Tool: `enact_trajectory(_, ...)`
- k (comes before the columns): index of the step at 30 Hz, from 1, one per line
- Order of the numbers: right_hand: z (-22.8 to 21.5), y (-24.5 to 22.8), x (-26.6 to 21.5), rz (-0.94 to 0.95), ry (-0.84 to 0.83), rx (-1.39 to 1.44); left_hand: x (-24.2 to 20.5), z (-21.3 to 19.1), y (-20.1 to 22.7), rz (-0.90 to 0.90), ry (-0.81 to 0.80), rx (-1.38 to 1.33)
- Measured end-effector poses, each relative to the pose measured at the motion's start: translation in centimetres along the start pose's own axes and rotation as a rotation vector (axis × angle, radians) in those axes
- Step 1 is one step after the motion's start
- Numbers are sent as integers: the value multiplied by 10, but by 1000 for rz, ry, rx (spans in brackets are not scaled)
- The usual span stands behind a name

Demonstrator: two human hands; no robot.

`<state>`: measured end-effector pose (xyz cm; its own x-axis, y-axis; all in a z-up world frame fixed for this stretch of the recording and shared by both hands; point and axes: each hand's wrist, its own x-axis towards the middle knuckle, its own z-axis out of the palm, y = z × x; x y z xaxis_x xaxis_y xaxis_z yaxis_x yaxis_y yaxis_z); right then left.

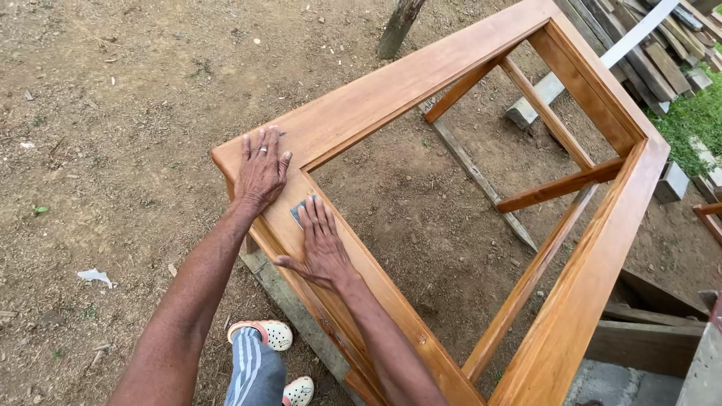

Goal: Sanding a wooden furniture frame by hand using sandpaper.

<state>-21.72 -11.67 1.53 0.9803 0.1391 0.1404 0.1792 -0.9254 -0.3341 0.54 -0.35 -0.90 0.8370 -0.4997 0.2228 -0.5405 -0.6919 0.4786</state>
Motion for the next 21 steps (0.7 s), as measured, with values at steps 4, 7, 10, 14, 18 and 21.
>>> enact_trajectory(4,6,-9,28,39,9,-178,2,4,-2,1,-19,27)
enact_trajectory(7,4,-16,19,96,-26,-123,2,2,-4,36,-9,70)
enact_trajectory(10,-11,-35,-33,152,-49,-122,2,-1,-8,37,-38,62)
enact_trajectory(14,-46,-48,-127,287,-83,-6,1,-12,-2,41,-57,33)
enact_trajectory(18,-70,-43,-236,451,-143,-4,3,-15,-3,42,-39,34)
enact_trajectory(21,-74,-42,-328,569,-134,-42,0,-18,-3,35,-48,23)
